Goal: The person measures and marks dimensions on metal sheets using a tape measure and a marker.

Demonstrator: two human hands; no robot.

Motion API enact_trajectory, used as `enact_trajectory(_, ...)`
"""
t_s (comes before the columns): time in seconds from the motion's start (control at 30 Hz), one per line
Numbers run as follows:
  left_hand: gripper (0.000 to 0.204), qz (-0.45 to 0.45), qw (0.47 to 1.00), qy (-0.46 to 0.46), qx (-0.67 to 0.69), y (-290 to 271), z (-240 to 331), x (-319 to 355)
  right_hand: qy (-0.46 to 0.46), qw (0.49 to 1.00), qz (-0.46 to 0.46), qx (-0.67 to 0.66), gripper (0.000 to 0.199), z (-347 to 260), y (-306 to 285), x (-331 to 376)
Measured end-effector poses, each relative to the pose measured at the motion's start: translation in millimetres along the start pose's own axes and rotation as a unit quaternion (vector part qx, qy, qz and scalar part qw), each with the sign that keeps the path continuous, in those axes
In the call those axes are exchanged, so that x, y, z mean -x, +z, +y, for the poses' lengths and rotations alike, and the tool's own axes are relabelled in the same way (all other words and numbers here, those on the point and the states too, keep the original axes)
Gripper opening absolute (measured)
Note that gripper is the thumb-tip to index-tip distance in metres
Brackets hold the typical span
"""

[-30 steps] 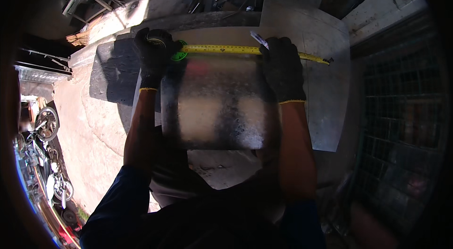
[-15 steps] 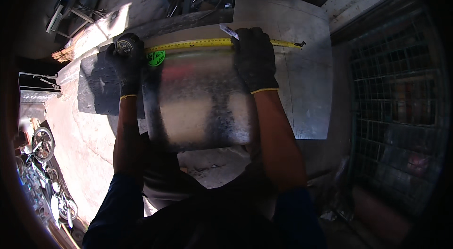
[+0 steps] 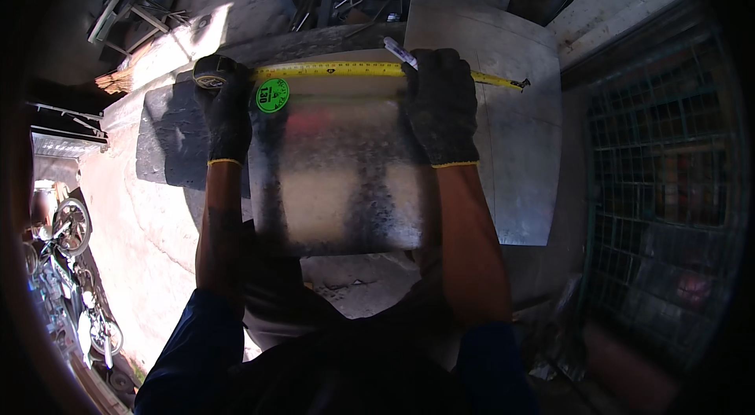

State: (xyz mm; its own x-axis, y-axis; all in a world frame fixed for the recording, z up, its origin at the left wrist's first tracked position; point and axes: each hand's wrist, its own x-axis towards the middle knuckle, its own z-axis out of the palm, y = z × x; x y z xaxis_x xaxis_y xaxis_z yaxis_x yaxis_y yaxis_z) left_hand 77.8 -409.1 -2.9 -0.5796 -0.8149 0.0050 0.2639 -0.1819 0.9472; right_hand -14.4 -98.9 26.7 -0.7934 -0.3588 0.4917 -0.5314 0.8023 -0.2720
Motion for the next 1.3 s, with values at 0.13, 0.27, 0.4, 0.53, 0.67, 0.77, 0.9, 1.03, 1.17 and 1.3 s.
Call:
enact_trajectory(0.13, 0.069, -0.020, 0.999, -0.032, 0.025, 3, 7, 7, -0.018, 1.000, 0.017, -0.012, 0.019, -4, -8, -3)
enact_trajectory(0.27, 0.065, -0.001, 0.996, -0.064, 0.056, 4, 4, 10, -0.018, 1.000, 0.015, -0.015, 0.020, -6, -12, -4)
enact_trajectory(0.4, 0.061, 0.024, 0.991, -0.115, 0.064, 2, -5, 13, -0.025, 1.000, 0.006, -0.006, 0.021, -4, -14, -6)
enact_trajectory(0.53, 0.058, -0.019, 0.992, -0.102, 0.072, -4, -10, 12, -0.027, 1.000, 0.016, -0.003, 0.020, -1, -16, -7)
enact_trajectory(0.67, 0.052, -0.073, 0.989, -0.111, 0.062, -7, -11, 12, -0.048, 0.998, 0.039, -0.004, 0.019, 3, -18, -8)
enact_trajectory(0.77, 0.050, -0.064, 0.992, -0.105, 0.038, -7, -11, 11, -0.045, 0.998, 0.034, -0.009, 0.019, 6, -17, -7)
enact_trajectory(0.9, 0.053, -0.043, 0.995, -0.082, -0.037, -7, -12, 4, -0.034, 0.999, 0.026, -0.009, 0.020, 7, -12, -4)
enact_trajectory(1.03, 0.041, -0.007, 0.996, -0.068, -0.055, -7, -19, 1, -0.014, 0.999, -0.001, -0.029, 0.020, 11, -7, -2)
enact_trajectory(1.17, 0.035, -0.012, 0.999, -0.031, -0.032, -8, -23, -2, 0.029, 0.996, -0.007, -0.083, 0.026, 16, -2, 2)
enact_trajectory(1.3, 0.038, -0.021, 0.999, -0.014, -0.021, -8, -25, -4, 0.072, 0.993, -0.049, -0.076, 0.034, 22, 6, 7)
